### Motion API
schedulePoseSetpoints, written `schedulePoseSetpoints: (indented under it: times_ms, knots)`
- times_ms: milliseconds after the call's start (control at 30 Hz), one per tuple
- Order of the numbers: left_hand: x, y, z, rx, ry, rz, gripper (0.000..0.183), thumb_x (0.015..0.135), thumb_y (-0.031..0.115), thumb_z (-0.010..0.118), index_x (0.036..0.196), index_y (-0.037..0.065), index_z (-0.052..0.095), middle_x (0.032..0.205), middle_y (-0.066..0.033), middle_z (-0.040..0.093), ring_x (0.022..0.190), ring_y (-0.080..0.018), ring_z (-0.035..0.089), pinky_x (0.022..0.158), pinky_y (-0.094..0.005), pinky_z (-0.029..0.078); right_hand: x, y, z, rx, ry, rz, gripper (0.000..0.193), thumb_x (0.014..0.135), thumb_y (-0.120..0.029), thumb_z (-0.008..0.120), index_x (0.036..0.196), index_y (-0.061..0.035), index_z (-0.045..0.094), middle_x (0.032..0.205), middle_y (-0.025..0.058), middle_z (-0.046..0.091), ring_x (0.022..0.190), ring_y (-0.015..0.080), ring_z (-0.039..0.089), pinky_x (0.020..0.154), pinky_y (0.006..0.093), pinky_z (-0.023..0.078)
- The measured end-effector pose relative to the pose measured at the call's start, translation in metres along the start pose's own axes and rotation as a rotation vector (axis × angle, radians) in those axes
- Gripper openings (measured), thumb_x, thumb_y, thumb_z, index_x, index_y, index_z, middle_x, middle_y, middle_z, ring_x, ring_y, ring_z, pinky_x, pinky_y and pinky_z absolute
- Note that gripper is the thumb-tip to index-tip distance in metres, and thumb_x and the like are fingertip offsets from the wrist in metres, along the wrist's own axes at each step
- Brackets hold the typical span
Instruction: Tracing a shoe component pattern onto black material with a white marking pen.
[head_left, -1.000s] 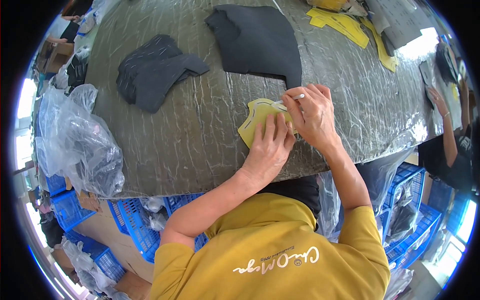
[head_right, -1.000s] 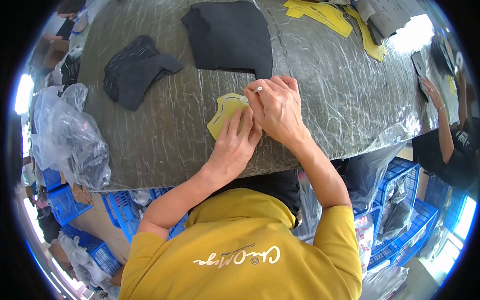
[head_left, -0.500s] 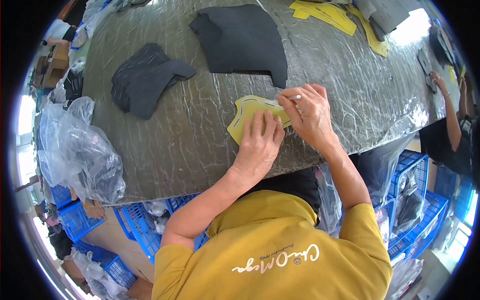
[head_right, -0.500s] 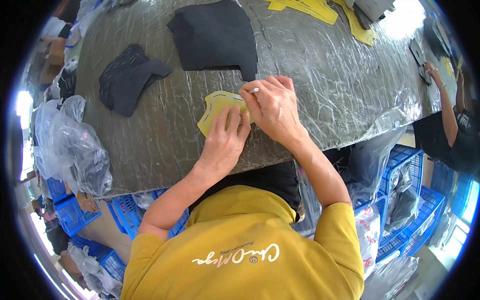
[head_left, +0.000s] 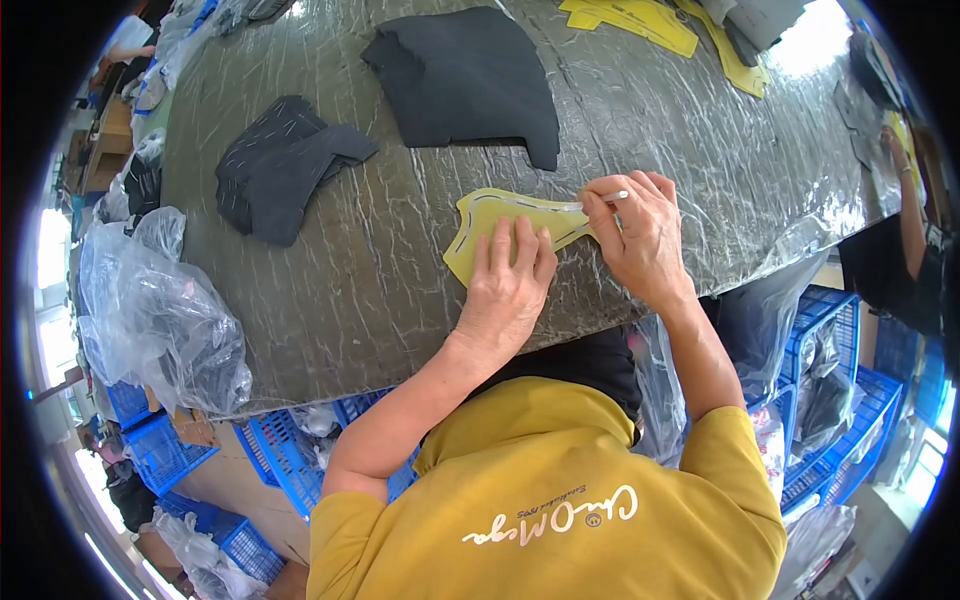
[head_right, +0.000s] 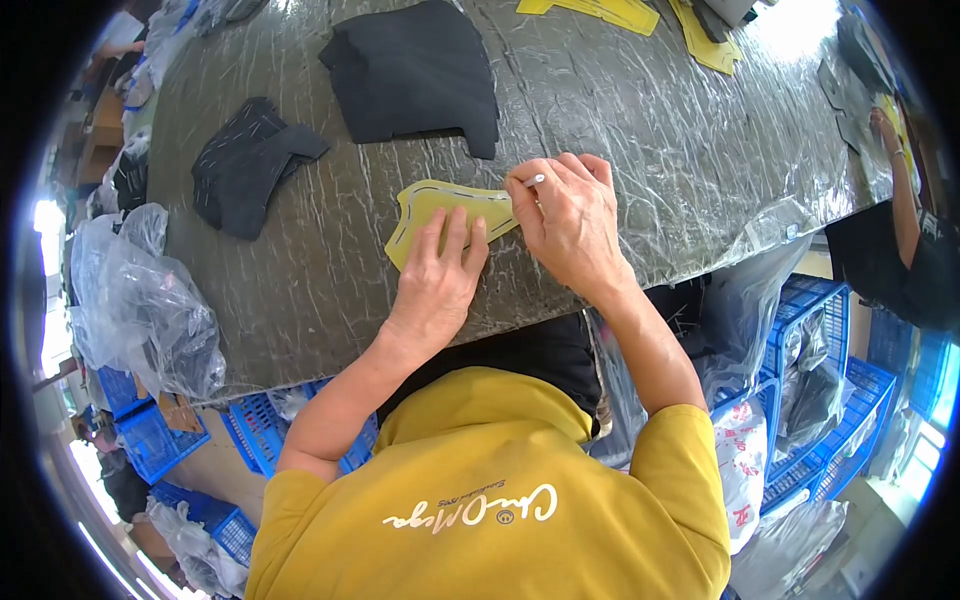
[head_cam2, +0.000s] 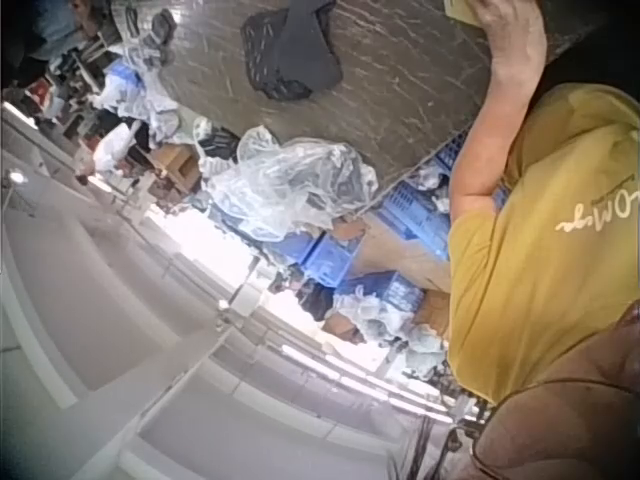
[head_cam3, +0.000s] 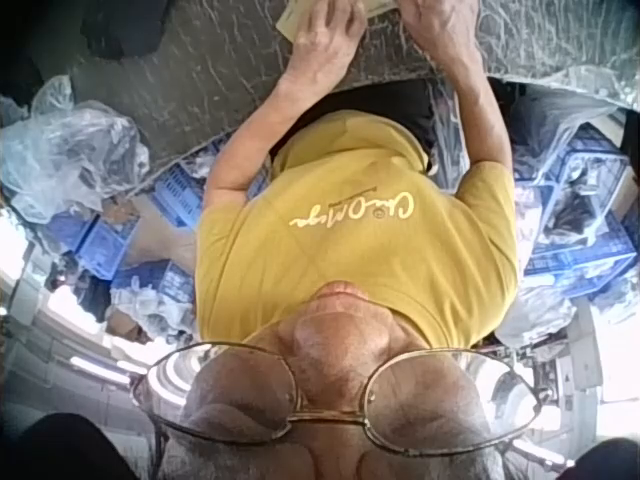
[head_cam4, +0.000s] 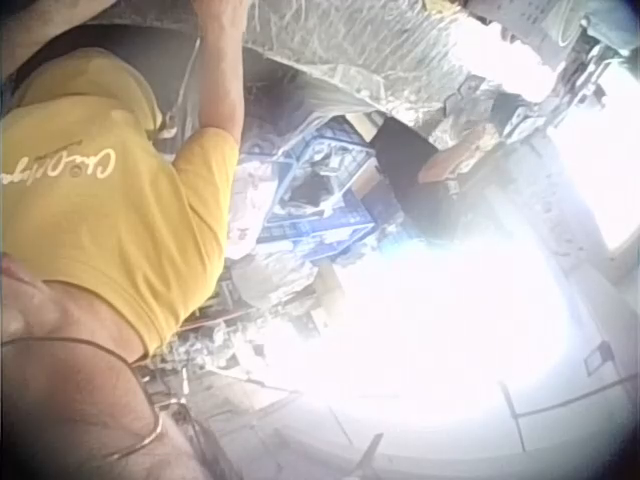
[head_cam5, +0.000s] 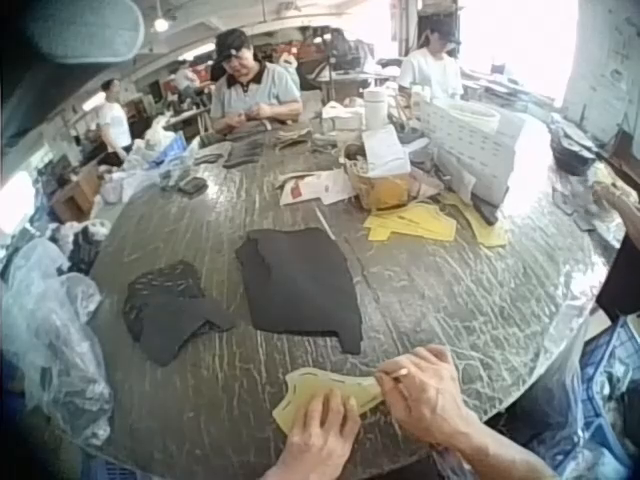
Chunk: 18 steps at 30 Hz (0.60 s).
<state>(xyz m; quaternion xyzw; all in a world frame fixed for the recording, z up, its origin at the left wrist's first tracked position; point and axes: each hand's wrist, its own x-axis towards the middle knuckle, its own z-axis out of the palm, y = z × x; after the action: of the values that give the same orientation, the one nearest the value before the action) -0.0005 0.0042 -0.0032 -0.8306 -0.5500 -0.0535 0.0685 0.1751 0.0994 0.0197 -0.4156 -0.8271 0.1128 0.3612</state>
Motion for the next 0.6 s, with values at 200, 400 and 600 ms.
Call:
schedulePoseSetpoints:
  times_ms: [200, 400, 600]
  knots:
    - [0.0, 0.0, 0.001, 0.009, -0.006, -0.001, 0.053, 0.082, 0.005, 0.065, 0.133, -0.002, 0.055, 0.134, -0.0229, 0.054, 0.124, -0.0394, 0.053, 0.105, -0.0445, 0.05, -0.002, 0.003, 0.002, 0.027, -0.037, 0.017, 0.004, 0.092, -0.011, 0.068, 0.089, -0.0097, 0.065, 0.079, 0.0016, 0.068, 0.076, 0.0226, 0.063, 0.086, 0.0384, 0.043]
    - [0.001, 0.0, 0.0, 0.014, -0.022, 0.005, 0.054, 0.081, 0.003, 0.065, 0.134, -0.002, 0.054, 0.135, -0.0228, 0.053, 0.125, -0.039, 0.052, 0.105, -0.0442, 0.05, -0.006, 0.009, -0.009, -0.017, -0.013, 0.047, 0.006, 0.093, -0.012, 0.068, 0.088, -0.0108, 0.065, 0.079, 0.0004, 0.068, 0.076, 0.023, 0.063, 0.085, 0.0383, 0.043]
    - [-0.003, 0.001, -0.002, 0.027, -0.019, 0.01, 0.055, 0.08, 0.003, 0.065, 0.134, -0.003, 0.053, 0.135, -0.023, 0.053, 0.125, -0.0387, 0.052, 0.104, -0.0433, 0.051, -0.012, 0.01, -0.015, -0.041, -0.01, 0.057, 0.006, 0.093, -0.012, 0.068, 0.088, -0.0113, 0.065, 0.08, -0.0001, 0.067, 0.076, 0.0226, 0.063, 0.085, 0.038, 0.043]
